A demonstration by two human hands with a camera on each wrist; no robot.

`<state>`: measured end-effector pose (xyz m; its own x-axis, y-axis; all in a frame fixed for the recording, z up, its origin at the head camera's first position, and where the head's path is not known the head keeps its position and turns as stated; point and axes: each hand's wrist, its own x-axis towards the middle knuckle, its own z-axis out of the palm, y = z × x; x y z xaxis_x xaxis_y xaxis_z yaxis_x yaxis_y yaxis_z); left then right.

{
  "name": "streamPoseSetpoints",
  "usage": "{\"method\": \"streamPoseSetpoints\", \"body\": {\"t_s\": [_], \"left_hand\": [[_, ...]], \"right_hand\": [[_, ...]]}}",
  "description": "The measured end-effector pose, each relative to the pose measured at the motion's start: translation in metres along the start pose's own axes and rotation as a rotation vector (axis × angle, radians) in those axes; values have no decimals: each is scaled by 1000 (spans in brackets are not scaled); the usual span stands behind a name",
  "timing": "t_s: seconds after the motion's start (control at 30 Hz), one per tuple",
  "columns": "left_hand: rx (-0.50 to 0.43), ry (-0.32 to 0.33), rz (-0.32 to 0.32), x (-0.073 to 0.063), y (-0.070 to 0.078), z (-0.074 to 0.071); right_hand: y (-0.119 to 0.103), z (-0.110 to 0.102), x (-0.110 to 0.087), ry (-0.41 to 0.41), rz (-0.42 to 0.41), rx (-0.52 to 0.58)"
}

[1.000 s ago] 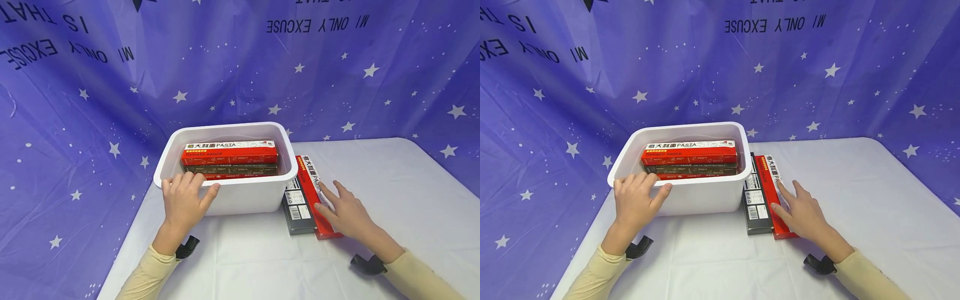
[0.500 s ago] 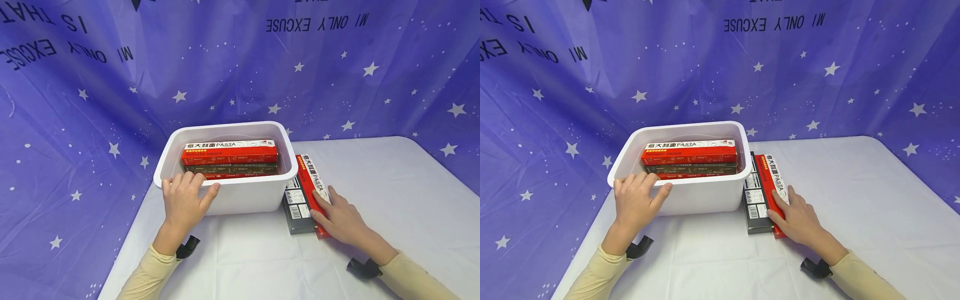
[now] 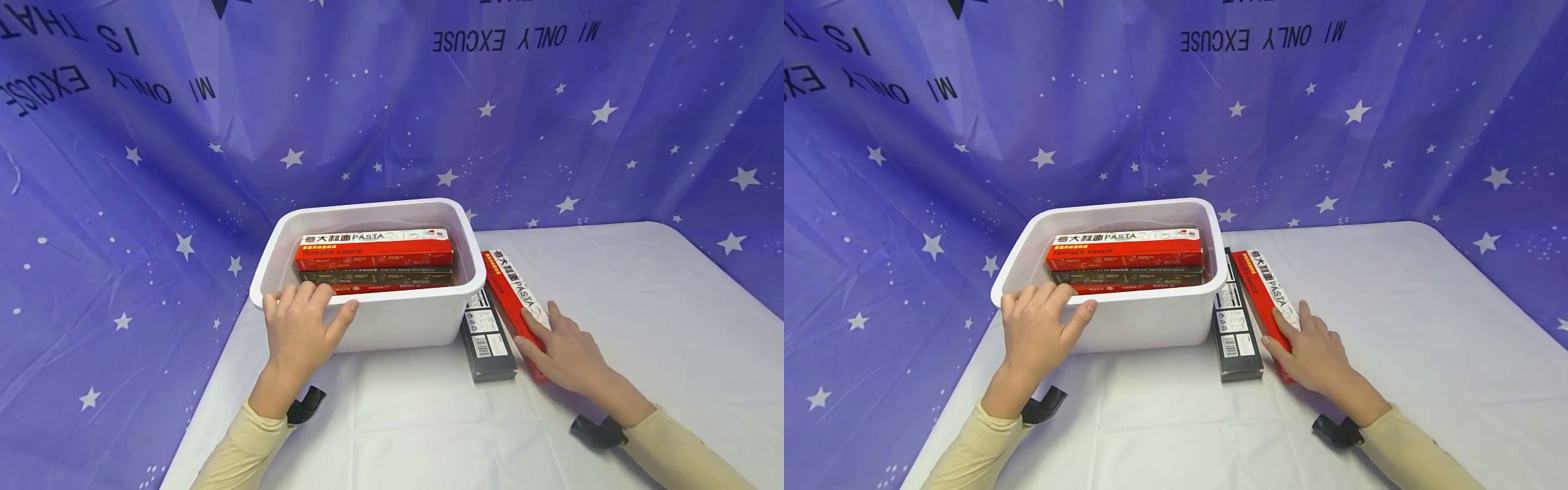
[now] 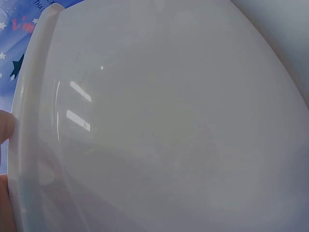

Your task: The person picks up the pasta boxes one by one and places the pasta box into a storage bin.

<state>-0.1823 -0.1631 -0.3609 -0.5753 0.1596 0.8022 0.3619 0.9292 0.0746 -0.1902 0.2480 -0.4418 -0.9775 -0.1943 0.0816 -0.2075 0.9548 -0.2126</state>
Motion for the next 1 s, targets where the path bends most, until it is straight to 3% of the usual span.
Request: {"method": "streamPoseSetpoints", "body": {"t_s": [0.63, 1.0], "left_hand": [[-1, -1, 3, 0, 1, 0], [-3, 13, 3, -1, -1, 1]], "right_hand": [[32, -2, 7, -82, 160, -26], [40, 5, 10, -9, 154, -34]]}}
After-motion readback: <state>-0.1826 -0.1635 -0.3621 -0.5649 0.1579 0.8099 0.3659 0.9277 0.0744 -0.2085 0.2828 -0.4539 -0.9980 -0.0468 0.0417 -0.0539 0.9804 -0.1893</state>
